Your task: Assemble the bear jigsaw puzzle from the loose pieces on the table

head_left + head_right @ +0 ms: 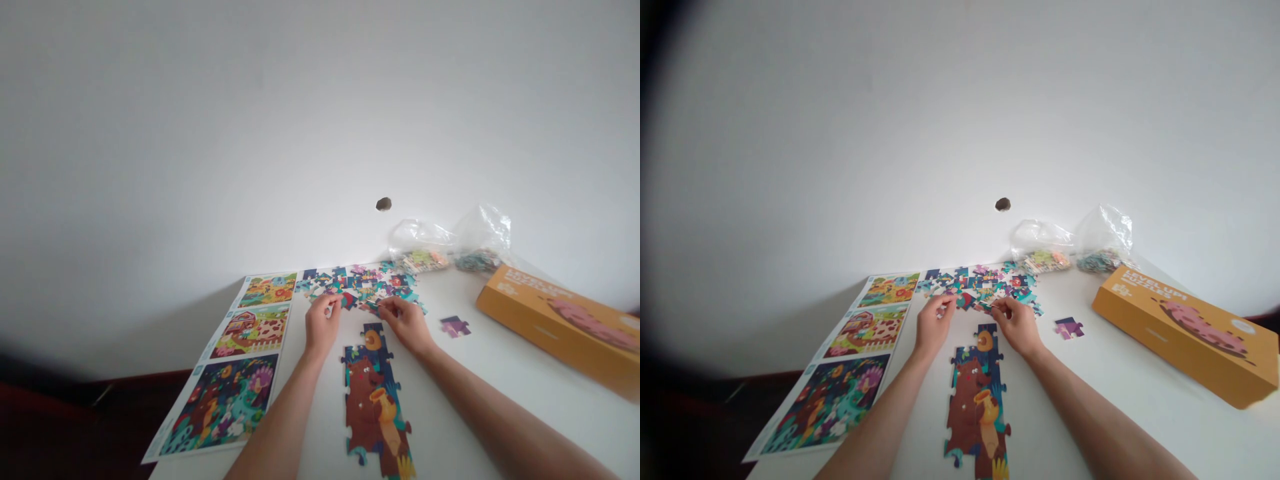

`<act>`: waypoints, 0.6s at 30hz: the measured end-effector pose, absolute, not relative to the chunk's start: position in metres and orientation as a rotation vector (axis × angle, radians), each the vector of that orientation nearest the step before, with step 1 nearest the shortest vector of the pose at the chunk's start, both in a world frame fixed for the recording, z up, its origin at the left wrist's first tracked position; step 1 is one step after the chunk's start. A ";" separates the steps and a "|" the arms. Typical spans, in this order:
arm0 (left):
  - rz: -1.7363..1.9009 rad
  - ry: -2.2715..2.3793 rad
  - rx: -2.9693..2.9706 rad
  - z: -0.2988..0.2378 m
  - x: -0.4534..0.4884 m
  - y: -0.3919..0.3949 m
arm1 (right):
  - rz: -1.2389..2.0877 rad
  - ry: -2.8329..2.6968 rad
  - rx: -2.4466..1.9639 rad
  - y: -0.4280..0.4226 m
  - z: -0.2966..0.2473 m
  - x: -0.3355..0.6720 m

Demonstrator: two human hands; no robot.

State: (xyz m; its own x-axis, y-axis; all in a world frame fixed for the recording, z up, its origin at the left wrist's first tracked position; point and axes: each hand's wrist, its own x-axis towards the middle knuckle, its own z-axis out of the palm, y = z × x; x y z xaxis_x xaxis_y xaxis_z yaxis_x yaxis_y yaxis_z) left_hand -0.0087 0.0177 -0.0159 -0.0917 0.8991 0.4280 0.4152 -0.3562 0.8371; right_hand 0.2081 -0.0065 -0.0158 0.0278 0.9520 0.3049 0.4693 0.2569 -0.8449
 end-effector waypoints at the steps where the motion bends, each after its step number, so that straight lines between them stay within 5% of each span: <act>1: 1.436 1.572 1.857 -0.016 -0.012 0.018 | 0.634 -1.543 -1.406 -0.004 -0.017 0.210; 9: 0.927 2.072 2.096 -0.019 -0.011 0.011 | 0.550 -1.316 -1.602 0.002 -0.015 0.221; 18: 0.865 1.422 2.473 -0.011 -0.004 0.002 | 0.564 -1.341 -1.576 0.003 -0.014 0.222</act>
